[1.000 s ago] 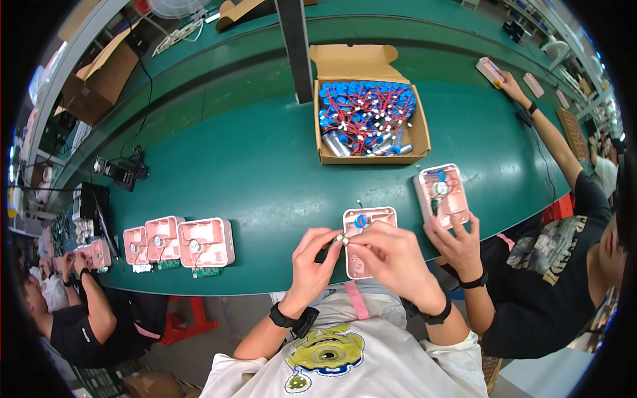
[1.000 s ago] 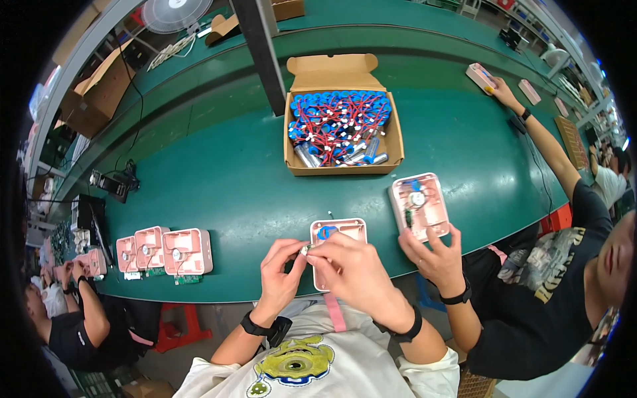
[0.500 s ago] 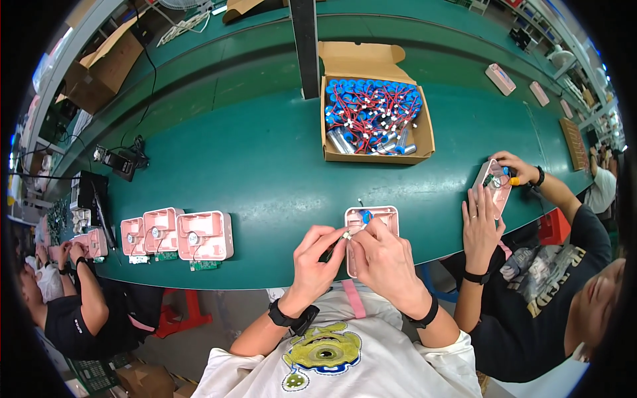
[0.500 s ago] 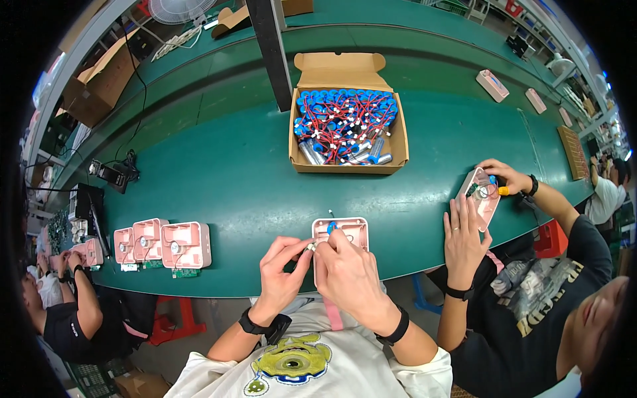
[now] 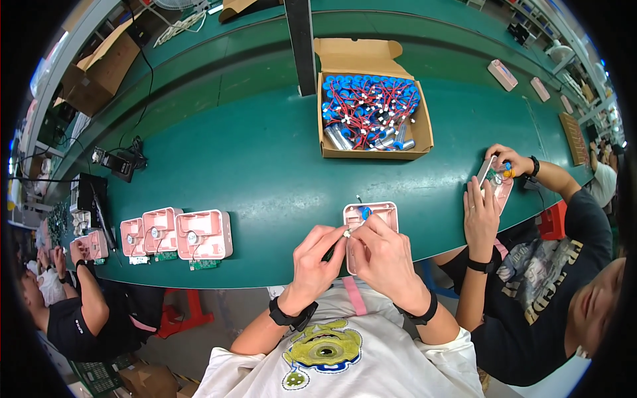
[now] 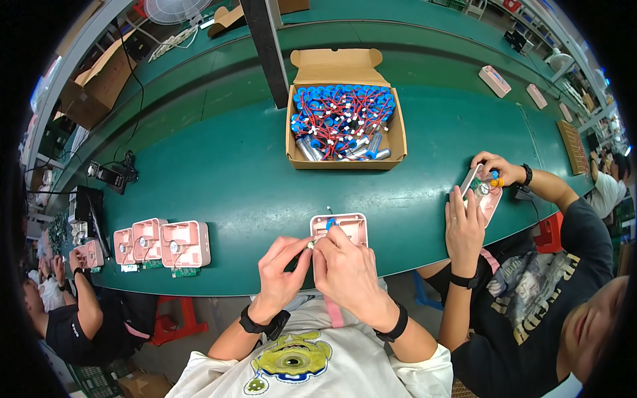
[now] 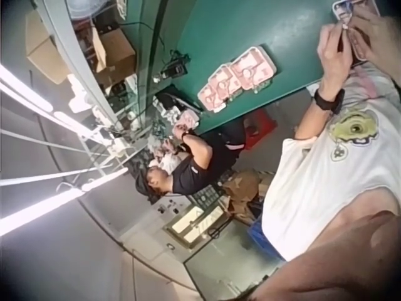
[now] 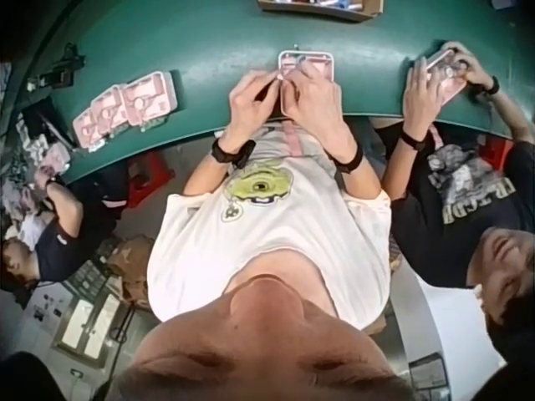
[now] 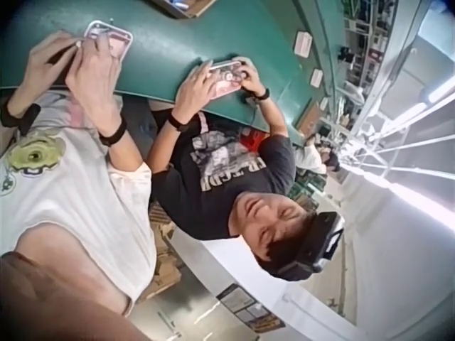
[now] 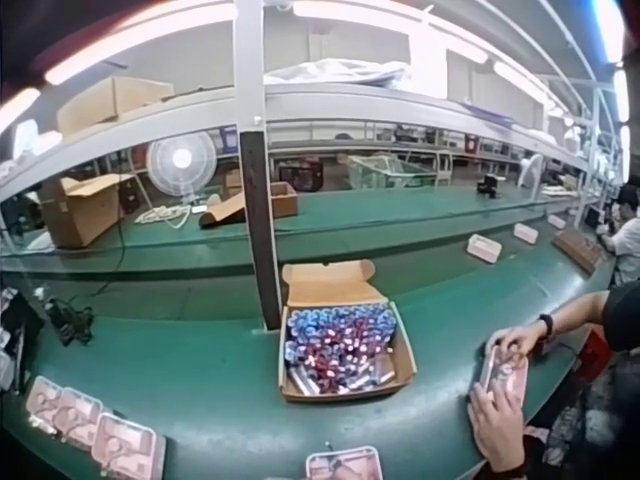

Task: The person picks up a battery from a box, inserts it into a pink plastic housing, and connects the wires to a circuit board. They then press a small white component into the housing and set the assembly aside before repeating the process.

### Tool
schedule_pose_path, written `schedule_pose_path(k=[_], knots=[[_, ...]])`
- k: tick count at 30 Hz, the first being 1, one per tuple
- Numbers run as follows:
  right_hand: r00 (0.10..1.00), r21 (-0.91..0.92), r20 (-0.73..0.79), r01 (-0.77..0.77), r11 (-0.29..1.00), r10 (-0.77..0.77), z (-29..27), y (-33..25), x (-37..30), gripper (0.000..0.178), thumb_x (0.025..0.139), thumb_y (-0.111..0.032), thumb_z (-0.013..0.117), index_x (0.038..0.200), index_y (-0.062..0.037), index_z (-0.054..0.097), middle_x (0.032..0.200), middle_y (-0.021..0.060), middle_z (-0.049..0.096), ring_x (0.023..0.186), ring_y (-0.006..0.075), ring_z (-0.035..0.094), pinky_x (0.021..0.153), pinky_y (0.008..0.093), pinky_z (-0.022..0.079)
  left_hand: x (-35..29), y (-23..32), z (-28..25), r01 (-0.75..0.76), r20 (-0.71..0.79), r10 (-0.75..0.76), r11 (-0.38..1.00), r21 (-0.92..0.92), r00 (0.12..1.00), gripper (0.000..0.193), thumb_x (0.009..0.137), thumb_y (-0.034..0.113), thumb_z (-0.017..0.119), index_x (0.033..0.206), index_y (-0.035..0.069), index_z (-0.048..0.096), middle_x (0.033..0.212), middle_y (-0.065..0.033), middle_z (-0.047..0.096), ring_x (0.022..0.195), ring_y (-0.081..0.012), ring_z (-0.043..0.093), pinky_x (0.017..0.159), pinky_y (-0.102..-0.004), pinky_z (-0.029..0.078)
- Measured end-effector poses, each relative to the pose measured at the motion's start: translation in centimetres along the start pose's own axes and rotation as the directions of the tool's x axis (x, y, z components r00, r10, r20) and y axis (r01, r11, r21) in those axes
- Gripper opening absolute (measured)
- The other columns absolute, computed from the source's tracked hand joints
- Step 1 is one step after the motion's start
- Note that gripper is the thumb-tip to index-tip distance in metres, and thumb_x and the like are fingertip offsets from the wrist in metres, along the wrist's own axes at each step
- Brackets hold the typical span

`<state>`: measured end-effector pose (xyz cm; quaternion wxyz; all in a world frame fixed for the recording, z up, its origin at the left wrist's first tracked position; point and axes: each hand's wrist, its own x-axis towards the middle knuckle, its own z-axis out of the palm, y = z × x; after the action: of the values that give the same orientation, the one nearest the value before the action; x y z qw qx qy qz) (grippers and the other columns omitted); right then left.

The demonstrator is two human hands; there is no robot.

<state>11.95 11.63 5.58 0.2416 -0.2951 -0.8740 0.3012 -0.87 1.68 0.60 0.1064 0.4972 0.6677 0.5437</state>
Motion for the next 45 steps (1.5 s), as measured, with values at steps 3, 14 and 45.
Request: schedule_pose_path(k=[3, 14, 45], knots=[[1.0, -0.015, -0.018, -0.007, 1.0, 0.007, 0.5, 0.1, -0.3, 0.003, 0.086, 0.0, 0.069, 0.085, -0.0019, 0.07, 0.083, 0.0095, 0.063, 0.063, 0.0323, 0.066, 0.056, 0.0429, 0.053, 0.0, 0.0, 0.1, -0.048, -0.001, 0.048, 0.999, 0.022, 0.999, 0.03, 0.085, -0.009, 0.076, 0.114, -0.003, 0.076, 0.094, -0.0134, 0.07, 0.079, -0.0277, 0.07, 0.069, -0.0348, 0.057], [0.996, -0.063, -0.081, 0.029, 0.998, -0.034, 0.8, -0.1, 0.2, 0.006, 0.086, -0.003, 0.073, 0.091, -0.0041, 0.072, 0.09, 0.0073, 0.065, 0.063, 0.0315, 0.067, 0.055, 0.0418, 0.054, 0.7, -0.2, -0.6, -0.085, 0.022, 0.084, 0.995, 0.049, 0.996, 0.03, 0.083, -0.009, 0.077, 0.113, -0.003, 0.076, 0.091, -0.0134, 0.069, 0.076, -0.0255, 0.069, 0.066, -0.0346, 0.056], [0.959, -0.528, -0.267, -0.228, 0.818, 0.095, -5.2, 6.9, -5.6, 0.09, 0.08, -0.005, 0.08, 0.16, -0.0051, 0.04, 0.162, 0.0253, 0.039, 0.152, 0.0458, 0.036, 0.124, 0.0622, 0.029, -2.5, -5.8, -31.2, 0.352, -0.409, -0.016, 0.538, 0.766, 0.913, 0.049, 0.088, 0.02, 0.082, 0.131, -0.001, 0.069, 0.127, -0.0242, 0.062, 0.123, -0.0423, 0.06, 0.105, -0.0472, 0.05]])
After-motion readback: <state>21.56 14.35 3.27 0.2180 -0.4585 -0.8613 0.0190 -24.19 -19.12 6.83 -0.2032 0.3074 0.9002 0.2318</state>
